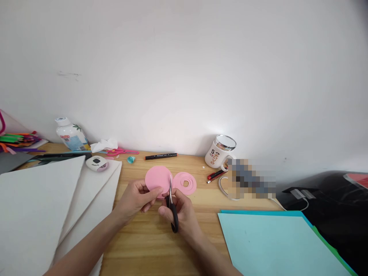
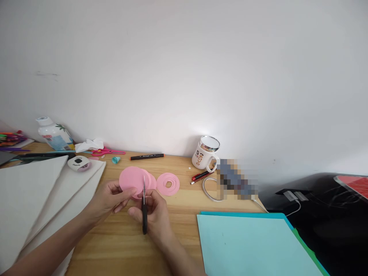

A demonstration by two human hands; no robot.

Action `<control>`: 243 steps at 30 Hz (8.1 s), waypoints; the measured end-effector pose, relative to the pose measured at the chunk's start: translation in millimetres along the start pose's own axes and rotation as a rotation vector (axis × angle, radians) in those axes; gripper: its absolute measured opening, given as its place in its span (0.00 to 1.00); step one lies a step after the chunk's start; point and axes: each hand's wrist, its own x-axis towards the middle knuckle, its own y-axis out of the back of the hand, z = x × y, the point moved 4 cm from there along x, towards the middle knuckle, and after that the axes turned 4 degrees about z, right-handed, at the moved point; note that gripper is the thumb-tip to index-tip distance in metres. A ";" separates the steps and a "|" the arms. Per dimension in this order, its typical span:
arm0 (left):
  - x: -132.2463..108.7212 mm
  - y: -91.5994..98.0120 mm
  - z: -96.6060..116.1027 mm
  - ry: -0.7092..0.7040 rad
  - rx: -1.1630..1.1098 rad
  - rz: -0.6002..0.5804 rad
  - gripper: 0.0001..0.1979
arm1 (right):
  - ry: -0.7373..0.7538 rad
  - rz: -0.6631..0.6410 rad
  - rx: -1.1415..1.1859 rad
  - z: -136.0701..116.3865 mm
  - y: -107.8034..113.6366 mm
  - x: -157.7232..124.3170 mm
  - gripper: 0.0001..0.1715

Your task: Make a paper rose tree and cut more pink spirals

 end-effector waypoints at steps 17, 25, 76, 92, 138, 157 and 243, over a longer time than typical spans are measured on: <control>0.3 1.0 2.1 -0.028 0.003 -0.007 0.18 | -0.035 0.006 -0.034 6.0 2.0 -1.0 0.25; -1.6 -1.3 7.0 0.024 -0.073 0.006 0.20 | -0.033 0.011 -0.031 8.3 -0.7 -2.6 0.25; -0.3 -0.7 5.4 0.119 -0.083 0.039 0.20 | -0.063 -0.038 -0.002 16.7 -2.5 3.3 0.25; 1.7 3.1 -0.3 0.115 -0.016 -0.034 0.17 | -0.009 -0.029 -0.046 3.4 -1.5 4.7 0.28; -1.5 -3.3 2.5 0.114 -0.032 -0.061 0.24 | -0.003 -0.095 0.064 12.3 -11.2 4.5 0.30; -0.2 -0.2 2.3 0.096 -0.027 -0.007 0.23 | 0.018 -0.061 0.011 15.7 -6.8 6.9 0.29; -1.8 2.0 11.0 -0.024 -0.034 0.015 0.19 | -0.028 -0.054 0.045 6.7 -2.5 1.2 0.29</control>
